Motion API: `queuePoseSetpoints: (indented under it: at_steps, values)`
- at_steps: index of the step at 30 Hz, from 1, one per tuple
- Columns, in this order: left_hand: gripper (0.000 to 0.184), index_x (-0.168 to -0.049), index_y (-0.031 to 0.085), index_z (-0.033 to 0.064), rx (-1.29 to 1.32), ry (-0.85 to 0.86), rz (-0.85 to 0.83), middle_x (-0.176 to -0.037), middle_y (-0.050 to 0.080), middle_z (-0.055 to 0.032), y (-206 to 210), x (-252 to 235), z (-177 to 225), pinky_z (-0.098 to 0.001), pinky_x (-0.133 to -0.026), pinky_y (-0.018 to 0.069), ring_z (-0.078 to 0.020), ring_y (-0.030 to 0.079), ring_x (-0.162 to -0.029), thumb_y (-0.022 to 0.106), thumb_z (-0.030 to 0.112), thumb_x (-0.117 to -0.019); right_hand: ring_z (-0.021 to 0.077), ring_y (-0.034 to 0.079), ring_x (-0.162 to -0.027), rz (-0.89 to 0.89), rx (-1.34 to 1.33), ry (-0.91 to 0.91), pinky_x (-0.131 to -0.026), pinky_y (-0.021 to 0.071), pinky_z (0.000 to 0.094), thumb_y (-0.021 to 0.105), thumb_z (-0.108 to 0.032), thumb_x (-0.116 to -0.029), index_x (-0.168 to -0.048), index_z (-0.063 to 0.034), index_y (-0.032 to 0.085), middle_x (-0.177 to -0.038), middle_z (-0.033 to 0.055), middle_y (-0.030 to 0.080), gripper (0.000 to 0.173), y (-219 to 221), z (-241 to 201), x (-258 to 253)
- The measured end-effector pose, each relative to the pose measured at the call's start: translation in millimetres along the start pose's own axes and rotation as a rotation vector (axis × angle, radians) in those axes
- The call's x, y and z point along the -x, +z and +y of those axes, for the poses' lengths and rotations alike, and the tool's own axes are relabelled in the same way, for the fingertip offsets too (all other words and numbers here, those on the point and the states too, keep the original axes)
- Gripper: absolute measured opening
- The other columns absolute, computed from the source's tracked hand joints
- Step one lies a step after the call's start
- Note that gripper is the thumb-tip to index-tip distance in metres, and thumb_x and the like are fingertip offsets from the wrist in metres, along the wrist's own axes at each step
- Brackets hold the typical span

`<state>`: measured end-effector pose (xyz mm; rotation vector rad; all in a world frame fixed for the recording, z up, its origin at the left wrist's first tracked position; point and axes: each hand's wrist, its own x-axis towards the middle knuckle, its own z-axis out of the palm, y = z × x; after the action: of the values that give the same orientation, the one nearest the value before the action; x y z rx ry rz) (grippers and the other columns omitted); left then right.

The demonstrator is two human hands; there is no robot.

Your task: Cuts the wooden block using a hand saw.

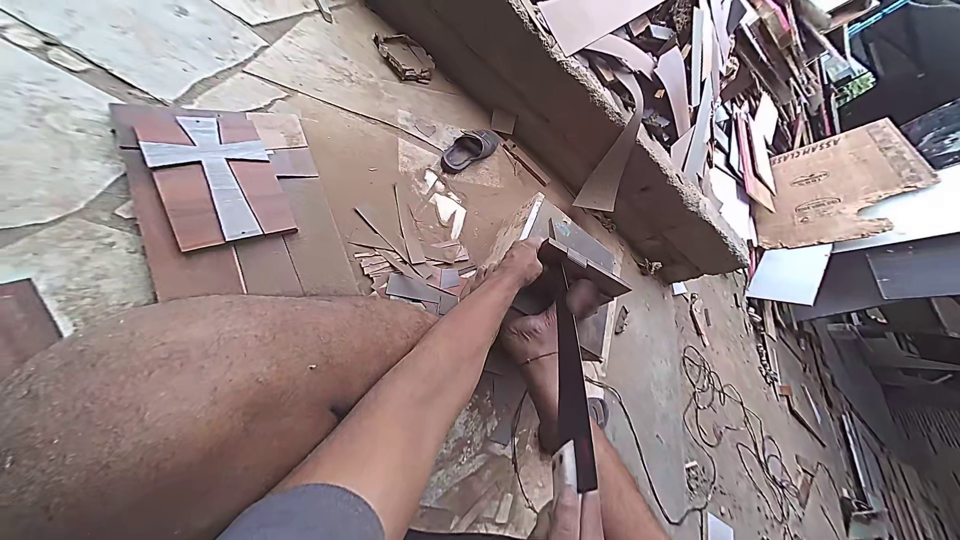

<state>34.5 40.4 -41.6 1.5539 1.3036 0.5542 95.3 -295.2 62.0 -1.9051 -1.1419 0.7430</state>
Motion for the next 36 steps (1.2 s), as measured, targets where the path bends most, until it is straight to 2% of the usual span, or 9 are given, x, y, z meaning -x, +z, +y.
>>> queuePoseSetpoints:
  at_steps: [2,5,7,10,13,17,24,29,36]
  values:
    - [0.035,-0.128,0.065,0.0076,0.002,0.021,0.016,-0.127,0.068,-0.0186,1.7,1.8,0.8,-0.0568,-0.104,0.0493,-0.0342,0.064,-0.123,0.062,0.010,-0.0925,0.0123,0.055,-0.045,0.099,0.080,-0.069,-0.045,0.0531,0.0334,0.037,-0.027,-0.1073,-0.122,0.0043,0.059,-0.061,0.0031,0.055,0.041,21.6,23.3,-49.4]
    - [0.030,-0.123,0.066,0.0089,-0.014,0.021,0.038,-0.122,0.069,-0.0174,2.2,3.5,0.2,-0.0566,-0.100,0.0506,-0.0333,0.065,-0.118,0.062,0.011,-0.0938,0.0175,0.054,-0.043,0.121,0.081,-0.082,-0.042,0.0532,0.0415,0.040,-0.033,-0.1101,-0.138,-0.0020,0.058,-0.059,0.0050,0.056,0.045,44.6,38.5,-102.0]
    - [0.029,-0.122,0.067,0.0096,-0.005,0.021,0.042,-0.121,0.070,-0.0168,1.8,1.6,1.0,-0.0569,-0.100,0.0508,-0.0330,0.066,-0.118,0.061,0.011,-0.0934,0.0170,0.054,-0.043,0.110,0.071,-0.074,-0.042,0.0525,0.0398,0.040,-0.032,-0.1091,-0.133,-0.0015,0.060,-0.058,0.0039,0.054,0.044,36.3,38.4,-87.5]
    - [0.030,-0.121,0.067,0.0107,0.001,0.053,-0.008,-0.120,0.070,-0.0151,2.4,7.0,-2.2,-0.0563,-0.099,0.0510,-0.0309,0.066,-0.117,0.059,0.009,-0.0920,0.0141,0.051,-0.039,0.069,0.009,0.017,-0.040,0.0507,0.0331,0.036,-0.033,-0.1098,-0.104,-0.0013,0.058,-0.053,0.0012,0.050,0.039,2.6,28.2,-35.5]
    - [0.034,-0.123,0.066,0.0087,-0.031,0.115,0.001,-0.121,0.070,-0.0146,-3.0,10.7,2.6,-0.0526,-0.102,0.0512,-0.0288,0.066,-0.118,0.059,0.006,-0.0901,0.0164,0.053,-0.040,0.025,0.011,0.003,-0.042,0.0524,0.0358,0.036,-0.030,-0.1086,-0.108,0.0008,0.058,-0.054,0.0028,0.052,0.038,-0.8,22.1,-30.2]
    - [0.040,-0.129,0.065,0.0085,0.018,0.065,0.003,-0.129,0.067,-0.0174,1.0,2.3,-2.9,-0.0540,-0.105,0.0498,-0.0324,0.063,-0.124,0.059,0.007,-0.0890,0.0151,0.052,-0.039,0.116,0.032,-0.022,-0.039,0.0511,0.0344,0.036,-0.031,-0.1088,-0.098,-0.0015,0.057,-0.052,0.0019,0.050,0.038,15.2,40.5,-45.0]
    - [0.037,-0.129,0.064,0.0073,-0.007,0.031,0.010,-0.127,0.068,-0.0192,2.4,2.4,-0.2,-0.0558,-0.104,0.0496,-0.0347,0.064,-0.123,0.060,0.009,-0.0928,0.0174,0.053,-0.044,0.112,0.094,-0.018,-0.044,0.0518,0.0416,0.043,-0.035,-0.1092,-0.136,-0.0025,0.060,-0.059,0.0053,0.055,0.046,48.0,35.3,-121.2]
    - [0.032,-0.124,0.067,0.0122,-0.023,0.030,0.029,-0.124,0.070,-0.0137,6.0,8.8,-0.6,-0.0547,-0.102,0.0508,-0.0299,0.065,-0.120,0.059,0.013,-0.0922,0.0162,0.052,-0.039,0.079,0.092,0.004,-0.040,0.0508,0.0363,0.039,-0.038,-0.1080,-0.101,-0.0032,0.060,-0.051,0.0018,0.050,0.041,5.3,30.9,-43.6]
    - [0.047,-0.137,0.062,0.0090,0.033,0.046,0.040,-0.134,0.066,-0.0166,2.1,1.5,2.0,-0.0516,-0.109,0.0485,-0.0309,0.061,-0.128,0.059,0.007,-0.0899,0.0182,0.055,-0.040,0.090,0.070,-0.024,-0.039,0.0530,0.0371,0.039,-0.032,-0.1092,-0.104,-0.0020,0.060,-0.052,0.0042,0.053,0.037,12.7,32.7,-60.5]
